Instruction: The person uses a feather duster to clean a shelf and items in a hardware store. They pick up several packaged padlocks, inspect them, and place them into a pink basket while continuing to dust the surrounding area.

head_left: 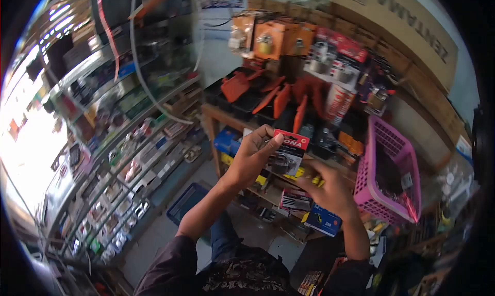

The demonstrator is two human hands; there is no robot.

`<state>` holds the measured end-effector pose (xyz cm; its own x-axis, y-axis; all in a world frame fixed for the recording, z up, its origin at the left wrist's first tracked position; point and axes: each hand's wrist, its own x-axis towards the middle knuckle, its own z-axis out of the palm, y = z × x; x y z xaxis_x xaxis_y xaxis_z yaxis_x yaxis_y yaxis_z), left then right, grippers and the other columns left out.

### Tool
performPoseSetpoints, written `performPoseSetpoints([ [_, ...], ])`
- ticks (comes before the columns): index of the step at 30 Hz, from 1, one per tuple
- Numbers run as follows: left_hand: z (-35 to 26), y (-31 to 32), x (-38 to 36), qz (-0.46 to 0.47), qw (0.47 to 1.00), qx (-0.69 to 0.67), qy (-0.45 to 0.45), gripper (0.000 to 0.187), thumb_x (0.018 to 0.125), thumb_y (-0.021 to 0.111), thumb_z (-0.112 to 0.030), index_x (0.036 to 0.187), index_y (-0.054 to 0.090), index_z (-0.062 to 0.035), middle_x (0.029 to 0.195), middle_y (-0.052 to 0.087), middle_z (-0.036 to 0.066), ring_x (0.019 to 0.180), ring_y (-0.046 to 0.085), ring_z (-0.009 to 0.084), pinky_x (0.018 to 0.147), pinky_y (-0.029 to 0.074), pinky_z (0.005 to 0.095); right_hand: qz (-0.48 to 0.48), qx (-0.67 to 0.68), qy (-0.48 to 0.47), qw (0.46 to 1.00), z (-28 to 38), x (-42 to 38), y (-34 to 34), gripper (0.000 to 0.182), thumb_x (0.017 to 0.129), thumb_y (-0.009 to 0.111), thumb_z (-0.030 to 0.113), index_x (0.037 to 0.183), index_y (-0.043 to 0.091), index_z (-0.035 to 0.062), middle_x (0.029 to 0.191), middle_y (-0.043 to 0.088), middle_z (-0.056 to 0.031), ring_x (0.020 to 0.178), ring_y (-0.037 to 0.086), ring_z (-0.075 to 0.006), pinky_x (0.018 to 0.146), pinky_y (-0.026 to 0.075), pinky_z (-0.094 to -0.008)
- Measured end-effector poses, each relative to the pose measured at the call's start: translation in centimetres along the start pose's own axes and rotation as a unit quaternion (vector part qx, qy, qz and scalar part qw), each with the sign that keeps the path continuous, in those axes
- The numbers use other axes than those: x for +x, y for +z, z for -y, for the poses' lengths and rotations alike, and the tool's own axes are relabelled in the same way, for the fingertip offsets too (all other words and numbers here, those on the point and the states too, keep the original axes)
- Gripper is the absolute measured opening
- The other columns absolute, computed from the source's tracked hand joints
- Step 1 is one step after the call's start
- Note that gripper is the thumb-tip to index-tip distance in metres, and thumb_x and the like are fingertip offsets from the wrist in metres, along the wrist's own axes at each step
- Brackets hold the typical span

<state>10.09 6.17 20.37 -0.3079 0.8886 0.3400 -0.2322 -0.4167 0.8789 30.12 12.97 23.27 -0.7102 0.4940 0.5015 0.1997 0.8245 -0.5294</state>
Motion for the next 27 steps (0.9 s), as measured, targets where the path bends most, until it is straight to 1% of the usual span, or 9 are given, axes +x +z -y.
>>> performPoseSetpoints([
  [2,-0.3,1.5,0.9,0.020,1.000,-0.007,-0.003,0.021,0.099,0.055,-0.024,0.100,0.055,-0.0037,0.087,0.062,-0.001,0.079,0.056,0.0028,0.070,0.044,0.0195,0.039,0.151,-0.014,0.988,-0.8,0.5,0.8,0.027,0.090,0.067,0.021,0.103,0.064,-0.0012,0.075,0.065,-0.0098,0.067,0.061,-0.0133,0.061,0.046,-0.0298],
  [5,-1.8,2.5,1.9,0.040,0.999,-0.016,0.027,0.024,0.099,0.055,-0.023,0.107,0.055,-0.0009,0.091,0.062,0.001,0.085,0.056,0.0046,0.074,0.044,0.0206,0.030,0.212,0.053,0.975,-0.7,0.9,-0.3,0.025,0.092,0.065,0.020,0.102,0.064,-0.0020,0.071,0.062,-0.0058,0.062,0.057,-0.0095,0.058,0.044,-0.0276],
  [7,-3.0,1.8,2.6,0.102,0.974,0.193,0.057,0.030,0.099,0.054,-0.022,0.116,0.052,0.0024,0.098,0.063,0.005,0.090,0.056,0.0068,0.078,0.045,0.0223,-0.015,0.206,0.029,0.978,-0.1,1.6,-1.2,0.023,0.092,0.064,0.020,0.101,0.064,-0.0019,0.069,0.059,-0.0014,0.061,0.055,-0.0056,0.055,0.042,-0.0247],
  [11,-5.9,4.4,2.9,0.132,0.978,0.132,0.094,0.037,0.099,0.053,-0.024,0.125,0.048,0.0020,0.103,0.063,0.008,0.093,0.056,0.0087,0.082,0.045,0.0246,-0.110,0.250,0.032,0.961,1.6,3.9,-3.6,0.022,0.094,0.061,0.020,0.102,0.065,-0.0005,0.068,0.058,0.0020,0.060,0.053,-0.0033,0.054,0.041,-0.0202],
  [15,-8.7,6.7,6.3,0.146,0.960,0.189,0.147,0.047,0.098,0.056,-0.027,0.128,0.045,0.0065,0.091,0.065,0.008,0.072,0.058,0.0056,0.057,0.046,0.0213,-0.185,0.288,0.017,0.939,2.4,6.8,-6.2,0.025,0.095,0.061,0.023,0.105,0.066,0.0006,0.070,0.059,0.0020,0.058,0.052,-0.0037,0.052,0.040,-0.0189],
  [16,-8.8,7.2,7.5,0.150,0.960,0.186,0.149,0.047,0.098,0.056,-0.027,0.128,0.045,0.0065,0.091,0.065,0.008,0.072,0.058,0.0056,0.057,0.046,0.0213,-0.187,0.292,0.011,0.938,2.4,7.6,-6.9,0.026,0.095,0.061,0.026,0.103,0.066,0.0015,0.070,0.059,0.0017,0.057,0.051,-0.0039,0.052,0.040,-0.0192],
  [18,-8.6,7.9,9.4,0.115,0.965,0.155,0.177,0.054,0.096,0.059,-0.029,0.132,0.043,0.0093,0.076,0.063,0.007,0.055,0.053,0.0045,0.044,0.041,0.0213,-0.185,0.321,0.026,0.929,1.8,9.2,-7.7,0.026,0.095,0.060,0.028,0.095,0.065,0.0019,0.068,0.057,0.0020,0.056,0.050,-0.0040,0.051,0.038,-0.0201],
  [23,-8.1,8.4,10.4,0.095,0.968,0.152,0.174,0.056,0.097,0.057,-0.028,0.136,0.040,0.0088,0.066,0.058,0.002,0.052,0.050,0.0048,0.047,0.040,0.0195,-0.169,0.343,0.048,0.923,0.4,10.1,-8.1,0.026,0.095,0.058,0.029,0.098,0.065,0.0044,0.067,0.054,0.0047,0.053,0.046,-0.0040,0.050,0.036,-0.0194],
  [27,-6.8,7.9,11.0,0.077,0.967,0.174,0.169,0.057,0.096,0.059,-0.029,0.135,0.042,0.0084,0.062,0.058,0.003,0.048,0.050,0.0060,0.044,0.040,0.0213,-0.171,0.380,0.127,0.900,-0.6,9.9,-7.4,0.028,0.093,0.061,0.033,0.081,0.062,0.0077,0.060,0.052,0.0038,0.049,0.047,-0.0044,0.046,0.036,-0.0198],
])
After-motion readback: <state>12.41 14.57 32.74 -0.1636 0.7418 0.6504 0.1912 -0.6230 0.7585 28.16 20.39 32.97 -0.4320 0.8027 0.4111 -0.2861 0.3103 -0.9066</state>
